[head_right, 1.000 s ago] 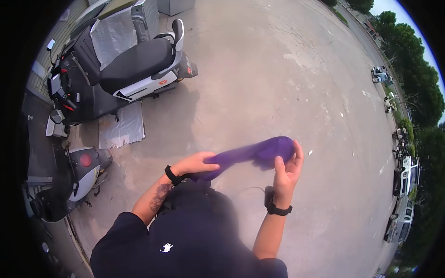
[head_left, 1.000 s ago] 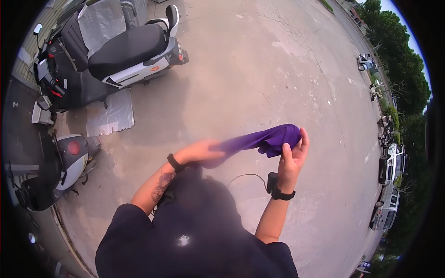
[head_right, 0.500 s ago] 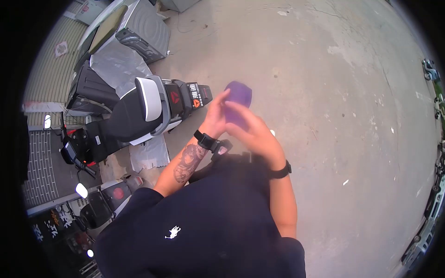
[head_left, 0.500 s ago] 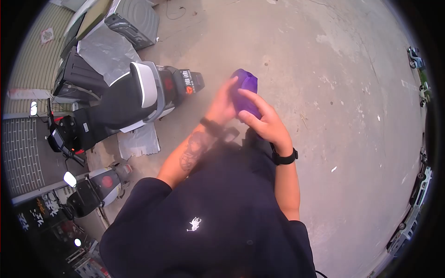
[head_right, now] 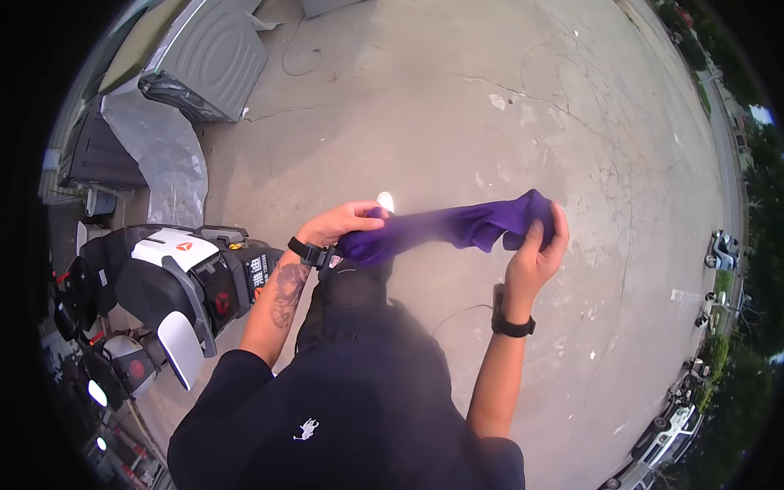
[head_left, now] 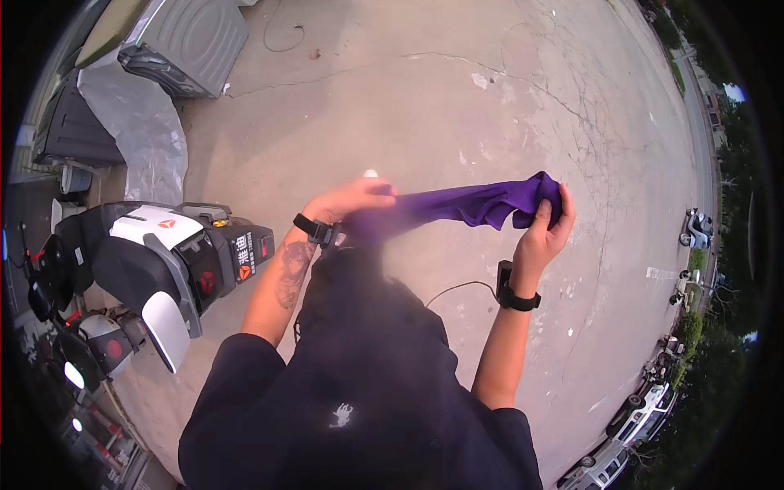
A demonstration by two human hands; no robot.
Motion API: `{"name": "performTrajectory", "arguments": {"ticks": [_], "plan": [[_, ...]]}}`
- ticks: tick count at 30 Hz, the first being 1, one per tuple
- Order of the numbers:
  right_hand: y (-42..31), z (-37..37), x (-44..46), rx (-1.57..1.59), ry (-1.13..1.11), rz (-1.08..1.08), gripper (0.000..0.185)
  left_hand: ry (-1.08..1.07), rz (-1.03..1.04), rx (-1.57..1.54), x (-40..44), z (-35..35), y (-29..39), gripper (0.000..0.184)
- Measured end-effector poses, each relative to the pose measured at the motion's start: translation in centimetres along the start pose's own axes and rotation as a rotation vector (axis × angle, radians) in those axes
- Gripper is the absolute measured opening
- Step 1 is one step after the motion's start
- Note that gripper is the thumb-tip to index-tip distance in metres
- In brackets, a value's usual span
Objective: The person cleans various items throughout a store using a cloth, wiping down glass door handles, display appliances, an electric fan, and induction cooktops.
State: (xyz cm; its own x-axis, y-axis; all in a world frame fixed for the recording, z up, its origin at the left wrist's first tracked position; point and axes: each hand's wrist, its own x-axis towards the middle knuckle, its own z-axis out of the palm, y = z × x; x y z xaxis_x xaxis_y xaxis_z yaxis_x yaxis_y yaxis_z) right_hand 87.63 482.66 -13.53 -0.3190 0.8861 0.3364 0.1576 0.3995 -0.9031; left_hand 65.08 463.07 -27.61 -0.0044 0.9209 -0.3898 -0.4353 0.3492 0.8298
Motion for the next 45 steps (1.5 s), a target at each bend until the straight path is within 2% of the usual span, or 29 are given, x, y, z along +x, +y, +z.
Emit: {"name": "performTrajectory", "arguments": {"ticks": [3, 6, 7, 10, 12, 14, 16, 17, 19, 20, 21, 24, 25, 26, 28, 29, 31, 32, 33, 34, 36, 39, 42, 43, 45], "plan": [[5.5, 1.2, 8.0, 0.078, 0.101, 0.171, 0.033, -0.073, -0.067, 0.19, 7.2, -4.8, 8.1, 0.04], [7.1, 2.7, 15.6, 0.095, 0.137, 0.289, 0.032, -0.228, -0.182, 0.347, 13.8, -9.7, 14.8, 0.05], [8.7, 3.3, 18.4, 0.123, 0.133, 0.3, 0.032, -0.216, -0.106, 0.285, 15.4, -11.3, 16.5, 0.048], [13.4, 8.1, 26.1, 0.203, 0.147, 0.355, 0.029, -0.127, 0.018, -0.431, 21.8, -15.2, 22.0, 0.047], [14.8, 13.2, 32.9, 0.255, 0.103, 0.373, 0.028, -0.047, 0.117, -0.716, 28.3, -18.5, 26.3, 0.047], [18.4, 18.6, 39.3, 0.23, -0.03, 0.331, 0.027, 0.067, 0.228, -0.908, 36.8, -23.3, 29.0, 0.043], [18.7, 25.1, 45.3, 0.175, -0.178, 0.227, 0.029, 0.116, 0.248, -0.968, 43.8, -27.9, 31.8, 0.043], [18.1, 28.0, 48.7, 0.246, -0.303, 0.374, 0.035, 0.148, 0.272, -1.01, 47.0, -29.8, 34.1, 0.042], [19.5, 33.8, 56.0, 0.325, -0.518, 0.412, 0.045, 0.164, 0.324, -0.975, 51.5, -31.2, 41.0, 0.043], [21.2, 36.7, 59.0, 0.321, -0.611, 0.324, 0.05, 0.166, 0.325, -0.958, 53.4, -32.4, 44.2, 0.043], [21.4, 39.3, 62.8, 0.261, -0.741, 0.328, 0.056, 0.182, 0.293, -0.834, 55.3, -34.1, 46.8, 0.049], [19.9, 47.0, 73.7, 0.161, -0.854, 0.423, 0.059, 0.123, 0.358, -0.917, 58.3, -37.8, 55.8, 0.047], [20.9, 50.1, 76.9, 0.153, -0.873, 0.519, 0.062, -0.018, 0.458, -0.88, 60.2, -39.4, 58.7, 0.057], [21.8, 53.2, 80.2, 0.142, -0.889, 0.616, 0.064, 0.037, 0.547, -0.847, 61.9, -40.4, 61.7, 0.067], [24.7, 59.5, 85.7, 0.189, -0.934, 0.473, 0.063, 0.04, 0.574, -0.841, 66.1, -43.7, 66.9, 0.073], [27.2, 62.8, 88.0, 0.12, -0.892, 0.165, 0.058, -0.031, 0.57, -0.885, 69.0, -45.9, 68.4, 0.074], [29.9, 68.7, 93.2, 0.255, -0.866, 0.463, 0.055, -0.17, 0.538, -0.955, 75.7, -50.4, 70.9, 0.076], [31.2, 71.6, 96.0, 0.313, -0.823, 0.589, 0.053, -0.169, 0.517, -0.922, 79.0, -51.8, 72.9, 0.073], [32.2, 73.2, 98.9, 0.34, -0.781, 0.67, 0.052, -0.169, 0.495, -0.888, 82.4, -53.2, 74.8, 0.069], [33.1, 74.7, 101.7, 0.376, -0.72, 0.76, 0.05, -0.275, 0.406, -0.874, 85.2, -55.0, 77.4, 0.069], [34.0, 77.1, 107.7, 0.449, -0.621, 0.87, 0.048, -0.417, 0.304, -0.808, 90.5, -58.6, 83.2, 0.069], [33.6, 81.6, 116.9, 0.571, -0.527, 0.94, 0.044, -0.429, 0.24, -0.819, 95.2, -64.7, 91.6, 0.068], [32.6, 88.2, 126.9, 0.753, -0.451, 0.945, 0.041, -0.261, 0.379, -0.929, 100.1, -72.7, 98.3, 0.059], [32.6, 90.6, 130.2, 0.819, -0.423, 0.936, 0.04, -0.08, 0.419, -0.924, 101.4, -75.8, 100.0, 0.054], [33.1, 95.3, 136.7, 0.94, -0.371, 0.905, 0.038, 0.026, 0.423, -1.008, 104.4, -83.4, 102.9, 0.048]]}}
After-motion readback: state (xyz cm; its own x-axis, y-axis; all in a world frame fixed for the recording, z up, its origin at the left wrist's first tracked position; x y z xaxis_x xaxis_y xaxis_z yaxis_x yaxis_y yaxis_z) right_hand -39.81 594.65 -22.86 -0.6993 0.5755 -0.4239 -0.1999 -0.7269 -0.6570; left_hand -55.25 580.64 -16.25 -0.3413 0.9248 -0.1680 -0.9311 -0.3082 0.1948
